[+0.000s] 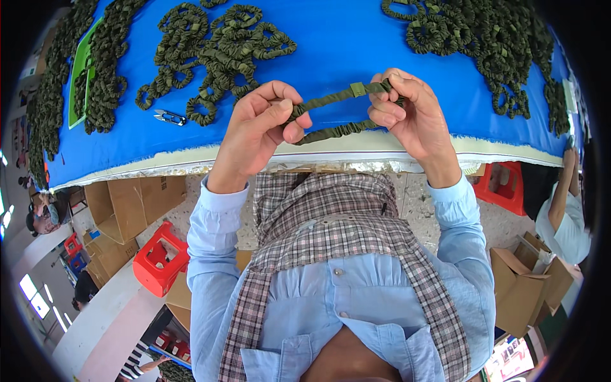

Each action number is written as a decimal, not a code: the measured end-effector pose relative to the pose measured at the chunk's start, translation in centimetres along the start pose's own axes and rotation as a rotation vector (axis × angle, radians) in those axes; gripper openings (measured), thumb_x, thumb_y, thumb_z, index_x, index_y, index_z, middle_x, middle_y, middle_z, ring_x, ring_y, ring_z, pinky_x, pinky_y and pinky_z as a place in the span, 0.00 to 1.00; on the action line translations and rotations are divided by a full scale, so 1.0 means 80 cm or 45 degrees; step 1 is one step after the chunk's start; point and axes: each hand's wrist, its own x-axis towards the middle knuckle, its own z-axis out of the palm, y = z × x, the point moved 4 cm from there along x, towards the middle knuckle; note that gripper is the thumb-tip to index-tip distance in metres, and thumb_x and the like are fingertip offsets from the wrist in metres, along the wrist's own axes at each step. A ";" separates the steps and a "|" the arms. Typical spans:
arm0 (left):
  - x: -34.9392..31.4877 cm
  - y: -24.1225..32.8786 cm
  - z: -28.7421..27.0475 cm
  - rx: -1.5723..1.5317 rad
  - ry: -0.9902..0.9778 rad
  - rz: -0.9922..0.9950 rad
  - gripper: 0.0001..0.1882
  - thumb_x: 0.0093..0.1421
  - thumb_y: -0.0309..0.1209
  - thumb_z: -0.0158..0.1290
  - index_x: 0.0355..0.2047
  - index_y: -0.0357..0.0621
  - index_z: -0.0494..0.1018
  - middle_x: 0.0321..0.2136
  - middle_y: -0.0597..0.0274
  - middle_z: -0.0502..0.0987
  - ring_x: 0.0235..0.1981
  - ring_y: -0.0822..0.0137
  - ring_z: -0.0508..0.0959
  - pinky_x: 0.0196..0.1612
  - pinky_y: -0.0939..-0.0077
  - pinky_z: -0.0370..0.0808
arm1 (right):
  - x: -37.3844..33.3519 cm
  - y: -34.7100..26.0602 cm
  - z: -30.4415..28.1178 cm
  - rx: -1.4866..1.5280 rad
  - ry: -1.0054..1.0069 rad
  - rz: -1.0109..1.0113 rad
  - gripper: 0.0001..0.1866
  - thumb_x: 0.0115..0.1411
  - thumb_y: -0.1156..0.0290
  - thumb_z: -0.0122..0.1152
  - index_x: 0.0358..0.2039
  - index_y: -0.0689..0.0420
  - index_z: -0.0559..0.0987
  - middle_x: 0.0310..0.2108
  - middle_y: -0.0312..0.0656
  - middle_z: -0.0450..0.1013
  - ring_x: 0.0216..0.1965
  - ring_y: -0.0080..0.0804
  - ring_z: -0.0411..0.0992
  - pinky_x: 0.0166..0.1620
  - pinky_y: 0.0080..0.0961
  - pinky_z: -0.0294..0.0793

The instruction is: The person repeatedly picks up short segments of green, textured cord from a blue table and joins the ends to form small loops. They manipulate the cord with both hands to secure the connection and place the finished loops onto a growing pile on the table.

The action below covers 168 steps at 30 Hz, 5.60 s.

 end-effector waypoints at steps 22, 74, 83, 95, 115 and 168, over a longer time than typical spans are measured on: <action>0.018 -0.015 0.032 0.498 0.162 0.103 0.06 0.58 0.27 0.57 0.32 0.38 0.73 0.15 0.77 0.65 0.15 0.86 0.56 0.18 0.86 0.50 | 0.000 0.015 0.019 -0.386 -0.033 0.086 0.08 0.63 0.73 0.55 0.28 0.63 0.74 0.21 0.32 0.63 0.19 0.15 0.55 0.24 0.18 0.61; 0.024 -0.015 0.035 0.376 0.095 0.093 0.09 0.61 0.22 0.46 0.42 0.36 0.64 0.20 0.68 0.69 0.19 0.81 0.62 0.22 0.85 0.59 | 0.006 0.009 0.025 -1.087 0.021 -0.013 0.08 0.59 0.70 0.61 0.35 0.61 0.79 0.23 0.30 0.70 0.23 0.11 0.64 0.25 0.14 0.63; 0.027 -0.019 0.039 0.369 0.103 0.183 0.08 0.58 0.18 0.44 0.39 0.39 0.63 0.20 0.66 0.70 0.20 0.81 0.66 0.22 0.85 0.61 | 0.007 0.012 0.020 -1.118 -0.025 -0.130 0.08 0.56 0.69 0.65 0.32 0.61 0.79 0.20 0.28 0.70 0.23 0.11 0.64 0.25 0.11 0.60; 0.023 -0.019 0.030 0.144 0.096 0.159 0.05 0.59 0.21 0.43 0.35 0.43 0.63 0.18 0.69 0.65 0.18 0.80 0.60 0.24 0.80 0.57 | 0.010 0.014 0.002 -0.557 -0.082 0.144 0.12 0.60 0.68 0.61 0.35 0.66 0.77 0.19 0.30 0.63 0.16 0.13 0.54 0.19 0.16 0.52; 0.032 -0.016 0.033 0.276 -0.003 0.100 0.13 0.61 0.25 0.46 0.47 0.36 0.64 0.36 0.56 0.77 0.33 0.72 0.75 0.39 0.79 0.72 | 0.010 0.005 0.001 -0.528 -0.033 0.011 0.18 0.61 0.72 0.57 0.49 0.65 0.70 0.29 0.37 0.71 0.25 0.19 0.67 0.29 0.14 0.66; 0.025 -0.007 0.011 0.739 0.307 0.388 0.10 0.63 0.33 0.53 0.33 0.37 0.74 0.19 0.68 0.73 0.18 0.81 0.69 0.21 0.87 0.65 | 0.020 0.033 0.030 -1.147 -0.131 -0.254 0.14 0.64 0.64 0.54 0.28 0.63 0.75 0.26 0.33 0.66 0.27 0.19 0.59 0.32 0.19 0.61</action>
